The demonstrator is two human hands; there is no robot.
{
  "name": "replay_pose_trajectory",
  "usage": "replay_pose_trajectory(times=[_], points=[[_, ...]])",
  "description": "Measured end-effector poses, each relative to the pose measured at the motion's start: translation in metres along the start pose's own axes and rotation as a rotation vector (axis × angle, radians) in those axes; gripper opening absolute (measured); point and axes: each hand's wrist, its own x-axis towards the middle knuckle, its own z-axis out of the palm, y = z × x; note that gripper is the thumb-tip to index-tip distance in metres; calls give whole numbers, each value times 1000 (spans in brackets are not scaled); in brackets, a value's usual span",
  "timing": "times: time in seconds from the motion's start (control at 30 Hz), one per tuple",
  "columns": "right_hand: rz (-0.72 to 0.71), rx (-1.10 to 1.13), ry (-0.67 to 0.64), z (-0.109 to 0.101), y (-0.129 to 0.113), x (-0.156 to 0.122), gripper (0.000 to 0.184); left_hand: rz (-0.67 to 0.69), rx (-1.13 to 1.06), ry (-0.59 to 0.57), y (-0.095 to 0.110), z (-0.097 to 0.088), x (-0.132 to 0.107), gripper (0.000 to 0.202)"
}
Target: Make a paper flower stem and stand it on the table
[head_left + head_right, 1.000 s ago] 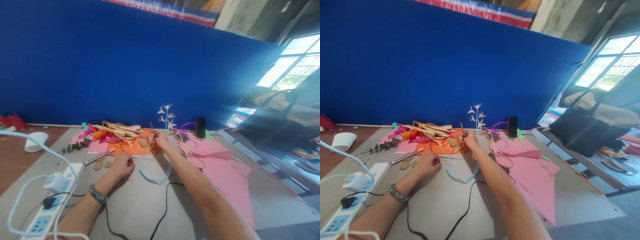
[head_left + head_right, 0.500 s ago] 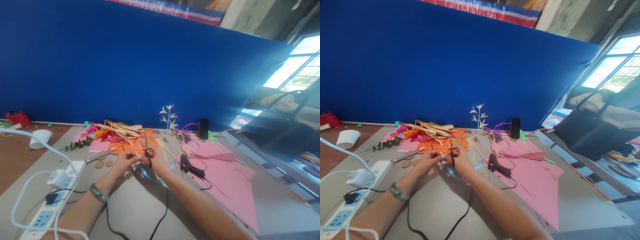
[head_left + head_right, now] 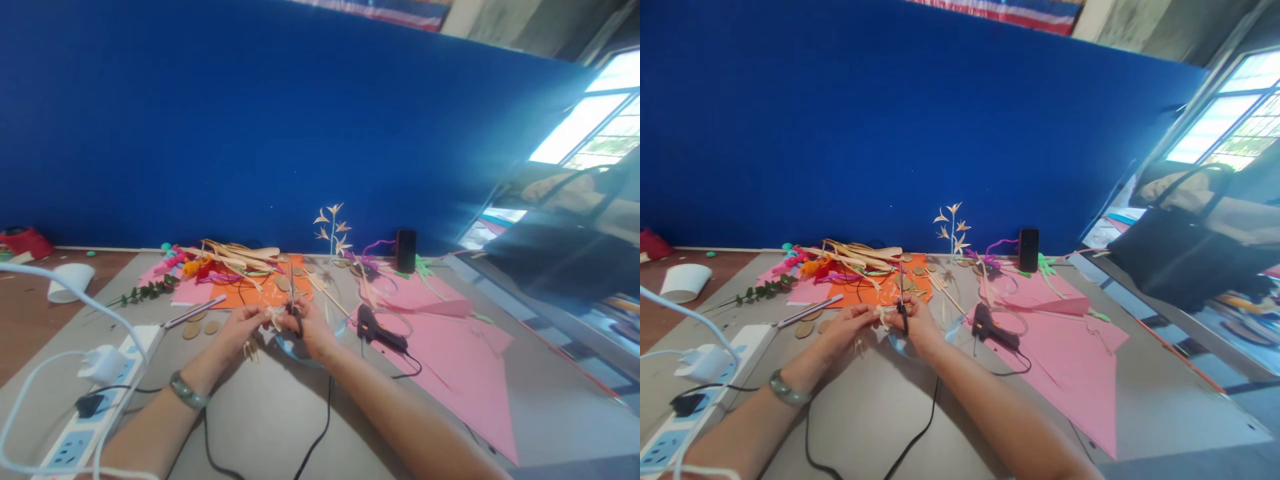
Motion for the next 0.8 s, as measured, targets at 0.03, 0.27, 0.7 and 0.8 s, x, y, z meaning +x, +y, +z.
replay_pose_trajectory(times=[0.03, 0.27, 0.7, 0.8], points=[[-5, -10, -9, 0, 1, 0, 50, 9, 7, 16, 0, 0, 0, 23], [8, -37, -49, -1, 3, -2, 54, -34, -93, 122, 7, 6, -4, 20], [14, -70, 1, 2, 1, -3, 45, 76, -148, 240, 6, -7, 4, 24], [-77, -22, -34, 11, -21, -15, 37, 70, -191, 284, 7, -8, 4, 26]])
